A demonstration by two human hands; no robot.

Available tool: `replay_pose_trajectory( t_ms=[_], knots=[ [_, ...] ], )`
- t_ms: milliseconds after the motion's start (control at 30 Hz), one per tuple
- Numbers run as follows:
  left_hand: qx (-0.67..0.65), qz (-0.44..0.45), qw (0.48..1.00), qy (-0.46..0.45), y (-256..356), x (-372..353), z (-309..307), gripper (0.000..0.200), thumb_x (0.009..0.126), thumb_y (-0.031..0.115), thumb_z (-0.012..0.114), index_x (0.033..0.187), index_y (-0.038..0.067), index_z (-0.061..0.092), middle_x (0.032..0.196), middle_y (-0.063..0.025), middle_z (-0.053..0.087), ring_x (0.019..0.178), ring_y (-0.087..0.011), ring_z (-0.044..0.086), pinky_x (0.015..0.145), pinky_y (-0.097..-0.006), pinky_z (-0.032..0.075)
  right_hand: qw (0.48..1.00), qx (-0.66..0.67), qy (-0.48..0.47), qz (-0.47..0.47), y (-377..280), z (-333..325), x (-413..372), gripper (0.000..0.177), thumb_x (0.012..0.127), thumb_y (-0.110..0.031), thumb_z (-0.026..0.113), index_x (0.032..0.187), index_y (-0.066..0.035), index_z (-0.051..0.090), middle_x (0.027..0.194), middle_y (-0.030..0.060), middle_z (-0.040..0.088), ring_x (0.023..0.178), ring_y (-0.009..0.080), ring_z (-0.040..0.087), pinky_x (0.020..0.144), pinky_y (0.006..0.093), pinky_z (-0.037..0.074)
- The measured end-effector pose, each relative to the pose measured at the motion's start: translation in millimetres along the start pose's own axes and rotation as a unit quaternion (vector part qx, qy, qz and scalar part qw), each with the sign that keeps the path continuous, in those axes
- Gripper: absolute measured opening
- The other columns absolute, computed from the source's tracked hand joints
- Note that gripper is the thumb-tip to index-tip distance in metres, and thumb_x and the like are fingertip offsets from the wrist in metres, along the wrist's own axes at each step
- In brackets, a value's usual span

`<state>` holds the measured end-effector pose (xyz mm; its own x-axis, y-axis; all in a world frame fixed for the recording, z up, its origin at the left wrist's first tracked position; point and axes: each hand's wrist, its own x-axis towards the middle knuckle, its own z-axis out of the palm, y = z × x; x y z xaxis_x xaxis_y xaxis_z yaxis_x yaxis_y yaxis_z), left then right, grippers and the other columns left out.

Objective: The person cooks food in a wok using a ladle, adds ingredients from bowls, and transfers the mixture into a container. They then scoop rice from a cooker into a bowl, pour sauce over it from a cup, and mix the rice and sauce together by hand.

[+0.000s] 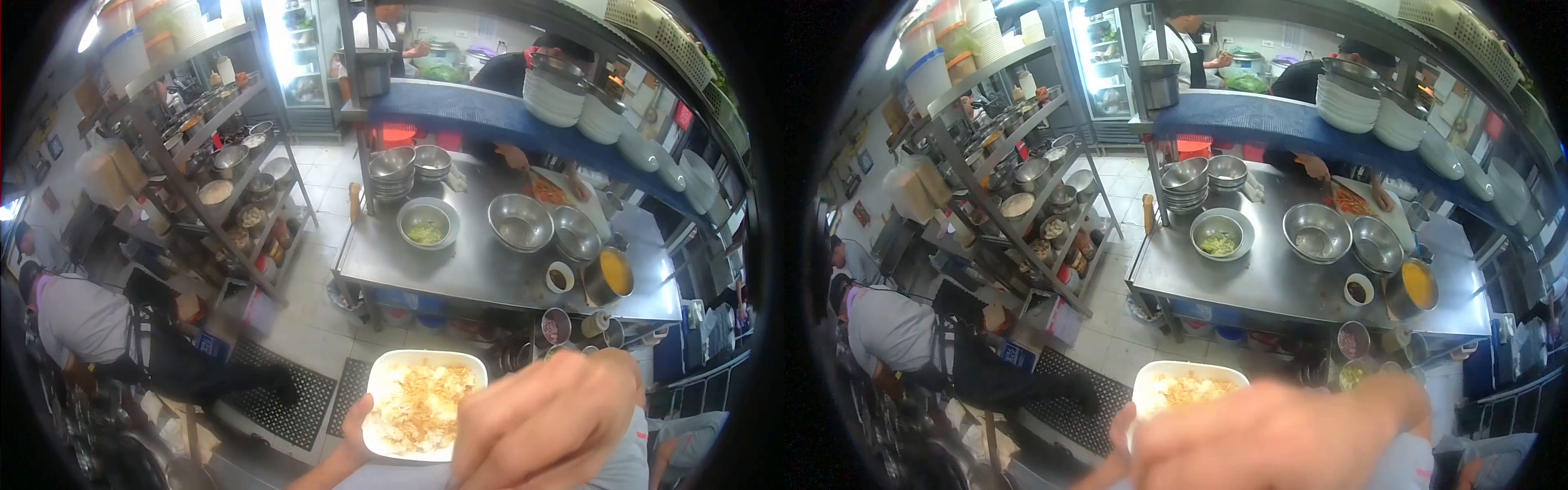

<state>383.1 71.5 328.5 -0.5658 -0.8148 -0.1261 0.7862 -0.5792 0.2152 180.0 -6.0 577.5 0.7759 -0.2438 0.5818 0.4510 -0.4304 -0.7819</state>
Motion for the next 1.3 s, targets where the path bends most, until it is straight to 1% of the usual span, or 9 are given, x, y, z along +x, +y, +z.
replay_pose_trajectory(
  t_ms=[167,233,267,367,667,967,1067,1200,1300],
  knots=[
    [-0.019,0.038,0.999,-0.001,-1,1,12,0.072,0.092,0.042,0.044,0.144,-0.002,0.024,0.143,-0.023,0.037,0.129,-0.0364,0.042,0.107,-0.048,0.036,0.95,-0.274,0.014,0.152,0,-6,-4,0.022,0.075,0.005,0.068,0.097,0.006,0.067,0.095,0.0157,0.064,0.082,0.0261,0.064,0.067,0.0302,0.053],
    [0.0,0.034,0.998,0.054,2,1,15,0.07,0.092,0.042,0.043,0.144,-0.002,0.025,0.141,-0.0221,0.039,0.127,-0.0358,0.043,0.106,-0.0478,0.036,0.891,-0.316,-0.21,0.249,37,0,-22,0.036,0.082,-0.003,0.058,0.117,0.004,0.057,0.117,0.0167,0.058,0.108,0.0317,0.057,0.089,0.039,0.05],
    [0.004,0.041,0.998,0.047,2,5,10,0.07,0.092,0.044,0.042,0.143,-0.001,0.027,0.139,-0.021,0.041,0.126,-0.0352,0.045,0.105,-0.0475,0.038,0.872,-0.319,-0.264,0.262,51,-1,-31,0.033,0.083,-0.008,0.058,0.114,0.005,0.056,0.119,0.0179,0.057,0.109,0.0331,0.056,0.09,0.0381,0.05],
    [0.032,0.057,0.997,0.052,7,13,16,0.08,0.084,0.05,0.045,0.145,0.003,0.026,0.143,-0.0199,0.039,0.13,-0.0363,0.041,0.108,-0.0487,0.034,0.86,-0.355,-0.199,0.307,55,2,-38,0.041,0.081,-0.01,0.06,0.117,0.007,0.052,0.118,0.0217,0.055,0.111,0.0344,0.054,0.089,0.0385,0.05],
    [0.082,0.129,0.986,0.068,18,37,1,0.069,0.089,0.043,0.042,0.141,-0.001,0.031,0.138,-0.0215,0.043,0.124,-0.0362,0.047,0.104,-0.0476,0.039,0.781,-0.536,-0.1,0.306,129,25,-73,0.052,0.08,-0.01,0.059,0.126,0.008,0.043,0.109,0.0264,0.054,0.102,0.0394,0.056,0.077,0.042,0.054],
    [0.098,0.127,0.985,0.064,20,45,-14,0.062,0.092,0.039,0.04,0.139,-0.001,0.035,0.133,-0.0194,0.048,0.121,-0.034,0.05,0.102,-0.046,0.041,0.786,-0.461,-0.161,0.378,165,9,-61,0.024,0.083,-0.008,0.054,0.104,0.003,0.052,0.097,0.023,0.059,0.087,0.0384,0.063,0.071,0.0429,0.053],
    [0.087,0.128,0.985,0.076,16,46,-10,0.061,0.092,0.04,0.04,0.138,0.0,0.036,0.132,-0.0189,0.049,0.12,-0.0338,0.05,0.102,-0.0455,0.042,0.761,-0.408,-0.214,0.457,146,-7,-36,0.029,0.082,-0.01,0.056,0.108,0.001,0.054,0.1,0.0223,0.06,0.093,0.0367,0.064,0.076,0.0441,0.053],
    [0.051,0.127,0.986,0.097,11,50,-22,0.062,0.092,0.042,0.04,0.138,0.002,0.037,0.133,-0.0168,0.049,0.122,-0.033,0.049,0.103,-0.0456,0.04,0.804,-0.372,-0.187,0.424,142,0,-38,0.047,0.077,-0.023,0.065,0.117,0.0,0.054,0.098,0.022,0.063,0.096,0.038,0.063,0.083,0.0467,0.051],
    [0.079,0.157,0.979,0.099,7,54,-27,0.066,0.092,0.046,0.04,0.142,0.003,0.033,0.138,-0.0152,0.045,0.127,-0.0328,0.045,0.107,-0.0462,0.035,0.768,-0.388,-0.176,0.478,145,25,-35,0.057,0.074,-0.027,0.068,0.124,-0.005,0.053,0.11,0.0223,0.06,0.1,0.0384,0.061,0.085,0.0482,0.05]
  ],
)
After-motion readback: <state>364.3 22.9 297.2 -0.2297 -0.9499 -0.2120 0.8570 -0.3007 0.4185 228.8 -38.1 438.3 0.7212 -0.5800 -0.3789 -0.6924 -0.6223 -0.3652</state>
